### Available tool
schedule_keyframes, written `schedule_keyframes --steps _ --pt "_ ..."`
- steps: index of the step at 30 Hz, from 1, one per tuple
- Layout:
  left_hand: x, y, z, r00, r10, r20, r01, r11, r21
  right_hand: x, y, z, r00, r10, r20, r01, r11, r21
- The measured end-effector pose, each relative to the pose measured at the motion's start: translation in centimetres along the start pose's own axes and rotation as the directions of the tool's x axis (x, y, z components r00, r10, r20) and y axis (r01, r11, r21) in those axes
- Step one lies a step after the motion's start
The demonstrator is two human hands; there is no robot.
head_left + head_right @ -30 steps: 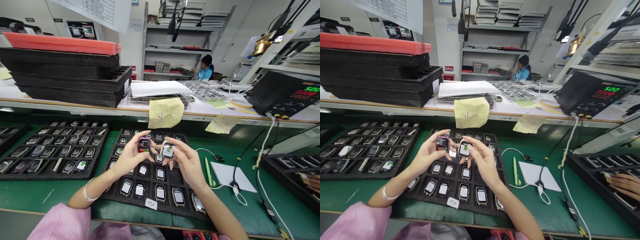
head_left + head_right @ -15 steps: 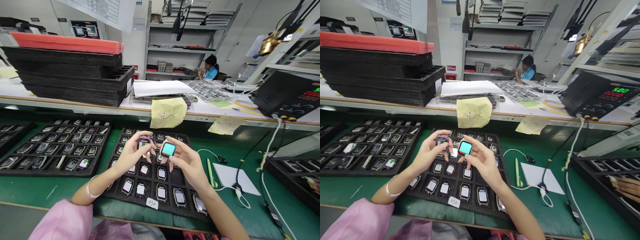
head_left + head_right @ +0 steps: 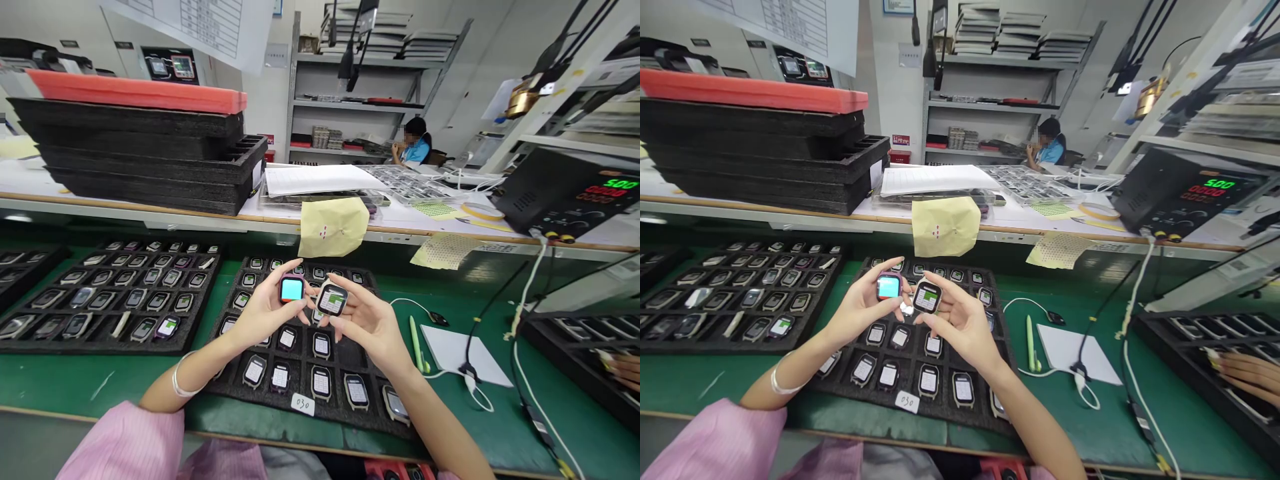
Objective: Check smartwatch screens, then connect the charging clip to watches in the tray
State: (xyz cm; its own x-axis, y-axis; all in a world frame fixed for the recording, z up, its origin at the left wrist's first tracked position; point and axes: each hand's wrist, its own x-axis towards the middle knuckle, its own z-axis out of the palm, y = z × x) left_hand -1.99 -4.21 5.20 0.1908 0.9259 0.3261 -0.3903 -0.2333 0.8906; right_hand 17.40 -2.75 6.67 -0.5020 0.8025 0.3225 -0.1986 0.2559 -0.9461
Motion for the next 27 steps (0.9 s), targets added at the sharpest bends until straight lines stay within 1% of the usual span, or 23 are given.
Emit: schedule_keyframes --steps 5,7,8,9,10,11,12,13,14,15,16,17,18,20,23,25,27 --pt "-0.4 0.1 0.4 1.000 -0.027 0.003 0.027 0.999 -0.017 -0.5 0.0 -0.2 1.000 0.000 -0.006 -0.001 0.997 -0.081" --pt "-0.7 -0.3 0.5 0.998 -0.046 0.033 0.046 0.999 -0.025 -1.3 0.3 -1.0 1.000 0.011 -0.020 -0.014 0.986 -0.167" --pt "-0.9 -0.6 0.5 0.997 -0.056 0.052 0.057 0.998 -0.022 -1.8 0.5 -1.7 0.999 0.021 -0.031 -0.028 0.971 -0.238" --pt "-1.0 -1.1 0.5 0.995 -0.068 0.074 0.068 0.998 -0.009 -2.5 0.8 -2.5 0.998 0.032 -0.047 -0.046 0.942 -0.332" --pt "-1.2 -1.6 0.4 0.992 -0.083 0.099 0.081 0.997 0.020 -3.1 1.2 -3.6 0.997 0.037 -0.070 -0.064 0.896 -0.439" --pt "-1.3 -2.3 0.3 0.987 -0.100 0.129 0.090 0.993 0.083 -3.8 1.7 -4.8 0.995 0.035 -0.094 -0.081 0.834 -0.546" --pt "-1.3 -3.0 0.3 0.978 -0.119 0.174 0.082 0.975 0.206 -4.4 2.3 -6.1 0.993 0.026 -0.113 -0.093 0.760 -0.643" --pt "-1.2 -3.7 0.2 0.964 -0.142 0.226 0.051 0.929 0.367 -5.0 3.0 -7.5 0.992 0.012 -0.126 -0.100 0.687 -0.720" --pt "-1.0 -4.5 0.2 0.946 -0.169 0.276 -0.003 0.848 0.531 -5.6 3.8 -8.8 0.993 0.011 -0.120 -0.101 0.623 -0.775" --pt "-0.8 -5.4 0.2 0.926 -0.198 0.321 -0.071 0.745 0.663 -6.2 4.6 -10.1 0.994 0.021 -0.109 -0.102 0.571 -0.815" --pt "-0.4 -6.2 0.3 0.907 -0.220 0.359 -0.140 0.646 0.750 -6.7 5.4 -11.2 0.993 0.047 -0.110 -0.118 0.528 -0.841" --pt "0.1 -7.1 0.5 0.890 -0.236 0.389 -0.196 0.574 0.795 -7.2 6.1 -12.2 0.991 0.074 -0.116 -0.137 0.502 -0.854" --pt "0.5 -8.0 0.8 0.878 -0.243 0.412 -0.233 0.536 0.812 -7.7 6.7 -12.8 0.988 0.099 -0.120 -0.153 0.488 -0.860" --pt "1.4 -9.9 1.7 0.858 -0.251 0.449 -0.290 0.485 0.825 -8.6 7.5 -13.5 0.984 0.138 -0.116 -0.169 0.482 -0.859" --pt "2.2 -12.3 3.2 0.831 -0.275 0.483 -0.365 0.385 0.848 -9.7 7.6 -13.4 0.983 0.173 -0.067 -0.144 0.480 -0.865" --pt "2.2 -13.4 3.9 0.818 -0.293 0.495 -0.401 0.327 0.856 -10.2 7.4 -13.2 0.981 0.191 -0.027 -0.116 0.473 -0.873" --pt "1.8 -13.8 4.2 0.801 -0.312 0.510 -0.433 0.286 0.855 -10.5 7.1 -13.1 0.979 0.203 0.001 -0.094 0.458 -0.884"
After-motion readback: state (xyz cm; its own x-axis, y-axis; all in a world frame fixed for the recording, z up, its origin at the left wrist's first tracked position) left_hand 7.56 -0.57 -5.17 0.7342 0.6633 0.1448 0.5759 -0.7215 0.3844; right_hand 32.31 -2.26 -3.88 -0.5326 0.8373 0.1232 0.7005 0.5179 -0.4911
